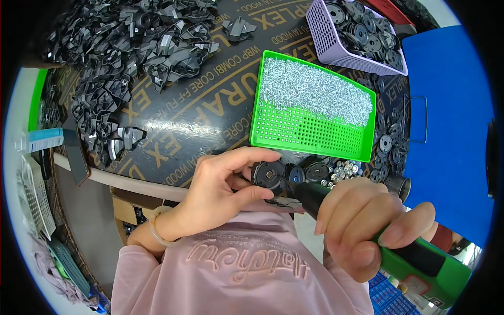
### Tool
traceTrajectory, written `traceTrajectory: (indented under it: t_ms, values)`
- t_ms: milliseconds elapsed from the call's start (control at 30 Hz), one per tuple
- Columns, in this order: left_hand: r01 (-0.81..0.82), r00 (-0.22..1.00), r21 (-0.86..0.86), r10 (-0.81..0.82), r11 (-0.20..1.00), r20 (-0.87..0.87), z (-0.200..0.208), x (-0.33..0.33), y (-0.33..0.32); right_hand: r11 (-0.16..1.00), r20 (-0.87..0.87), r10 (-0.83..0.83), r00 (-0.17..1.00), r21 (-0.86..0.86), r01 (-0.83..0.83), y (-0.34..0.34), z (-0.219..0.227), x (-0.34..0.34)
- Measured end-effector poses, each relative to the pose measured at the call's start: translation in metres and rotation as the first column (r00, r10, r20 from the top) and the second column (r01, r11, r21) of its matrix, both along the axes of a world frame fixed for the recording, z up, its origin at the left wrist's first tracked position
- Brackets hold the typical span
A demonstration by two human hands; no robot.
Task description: Assembling small plastic and metal components for toys using an electric screwdriver at a factory workbench.
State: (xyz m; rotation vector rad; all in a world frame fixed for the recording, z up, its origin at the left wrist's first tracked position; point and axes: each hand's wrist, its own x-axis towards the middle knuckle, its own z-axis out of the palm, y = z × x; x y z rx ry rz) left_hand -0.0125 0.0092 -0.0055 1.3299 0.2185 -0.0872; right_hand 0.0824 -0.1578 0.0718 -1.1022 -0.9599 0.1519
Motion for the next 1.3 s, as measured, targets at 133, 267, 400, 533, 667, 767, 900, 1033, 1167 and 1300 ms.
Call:
traceTrajectory:
  t_ms: [133, 267, 400, 533, 667, 767, 900, 1033, 1167, 1300]
  values:
    - [0.000, 1.000, -0.030, 0.000, 1.000, -0.008, 0.002, 0.001, -0.002, 0.996, -0.064, -0.086, 0.994, 0.028, 0.088, -0.002, 0.003, -0.005]
    - [-0.022, 1.000, 0.060, 0.022, 0.998, 0.013, 0.006, 0.002, -0.001, 0.989, -0.027, -0.136, 0.990, 0.059, 0.137, -0.011, -0.003, 0.009]
    - [-0.024, 0.998, 0.104, 0.018, 0.994, 0.066, 0.001, 0.003, 0.000, 0.947, -0.069, -0.321, 0.945, -0.013, 0.321, -0.010, -0.025, 0.021]
    - [-0.020, 0.996, 0.151, 0.007, 0.988, 0.085, 0.001, 0.004, 0.000, 0.923, -0.008, -0.385, 0.923, -0.037, 0.384, -0.004, -0.047, 0.031]
    - [-0.030, 0.999, 0.066, 0.027, 0.997, 0.046, 0.000, 0.003, -0.003, 0.913, -0.037, -0.408, 0.912, -0.035, 0.407, -0.003, -0.048, 0.030]
    - [-0.048, 0.998, 0.056, 0.046, 0.997, 0.042, -0.002, 0.003, -0.003, 0.906, -0.020, -0.423, 0.906, -0.041, 0.422, -0.002, -0.048, 0.029]
    - [-0.029, 0.996, 0.103, 0.020, 0.994, 0.083, -0.005, 0.003, -0.002, 0.905, -0.017, -0.424, 0.906, -0.045, 0.423, -0.003, -0.048, 0.029]
    - [-0.007, 0.999, 0.055, 0.004, 0.998, 0.044, -0.004, 0.002, -0.004, 0.920, -0.048, -0.391, 0.919, -0.028, 0.390, -0.006, -0.038, 0.027]
    - [0.021, 0.999, 0.054, -0.023, 0.998, 0.038, -0.002, 0.002, -0.002, 0.981, 0.008, -0.188, 0.982, 0.043, 0.187, -0.010, -0.009, 0.021]
    - [0.064, 0.997, 0.105, -0.068, 0.992, 0.044, 0.001, 0.006, -0.005, 0.990, -0.077, -0.102, 0.992, 0.093, 0.109, -0.007, 0.012, 0.005]
